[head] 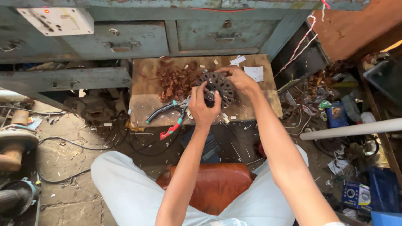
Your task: The person uses pliers to remove small white insulating pieces from the slots of a circular metal motor stator. They work methodically around the component, placing the removed pieces on the workbench. The person then picks up the stator to inspect it and places it back down.
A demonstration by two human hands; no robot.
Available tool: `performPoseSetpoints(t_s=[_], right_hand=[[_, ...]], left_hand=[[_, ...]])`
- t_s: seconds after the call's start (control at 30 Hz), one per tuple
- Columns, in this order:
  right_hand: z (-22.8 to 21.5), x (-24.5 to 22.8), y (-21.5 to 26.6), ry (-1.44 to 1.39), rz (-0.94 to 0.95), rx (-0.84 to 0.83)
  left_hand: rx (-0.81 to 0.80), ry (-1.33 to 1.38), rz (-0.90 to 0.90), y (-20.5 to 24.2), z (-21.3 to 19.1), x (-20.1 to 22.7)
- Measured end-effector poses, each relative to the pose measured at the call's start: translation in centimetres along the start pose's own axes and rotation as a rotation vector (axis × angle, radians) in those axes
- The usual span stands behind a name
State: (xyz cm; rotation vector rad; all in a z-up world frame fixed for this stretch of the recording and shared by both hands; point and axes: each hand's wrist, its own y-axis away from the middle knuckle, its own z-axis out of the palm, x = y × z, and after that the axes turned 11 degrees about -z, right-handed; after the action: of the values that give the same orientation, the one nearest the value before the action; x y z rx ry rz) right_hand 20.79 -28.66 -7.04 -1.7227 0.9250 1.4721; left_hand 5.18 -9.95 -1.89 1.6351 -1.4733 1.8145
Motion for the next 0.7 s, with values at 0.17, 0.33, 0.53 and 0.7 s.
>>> performPoseSetpoints(t_s=[0.17,0.33,0.53,0.7], right_hand=[[-1.6,3.6,-1.2,-0.104,0.005,0.015],[-2.3,5.3,-1.1,-0.149,-0.029,0.0],[-0.7,3.4,0.1,-0.072,-0.239,0.014],[-0.5,1.3,1.1,0.054,-0.249,0.431]], left_hand=[[-0.013,-0.054,0.064,-0.1,-0.1,0.4],[-0.031,-0.077,0.113,0.5,0.0,0.4],[-0.011,-0.069,0.084,0.4,-0.1,0.6],[0.043,-0.102,0.115,0.4,-0.2,0.9]])
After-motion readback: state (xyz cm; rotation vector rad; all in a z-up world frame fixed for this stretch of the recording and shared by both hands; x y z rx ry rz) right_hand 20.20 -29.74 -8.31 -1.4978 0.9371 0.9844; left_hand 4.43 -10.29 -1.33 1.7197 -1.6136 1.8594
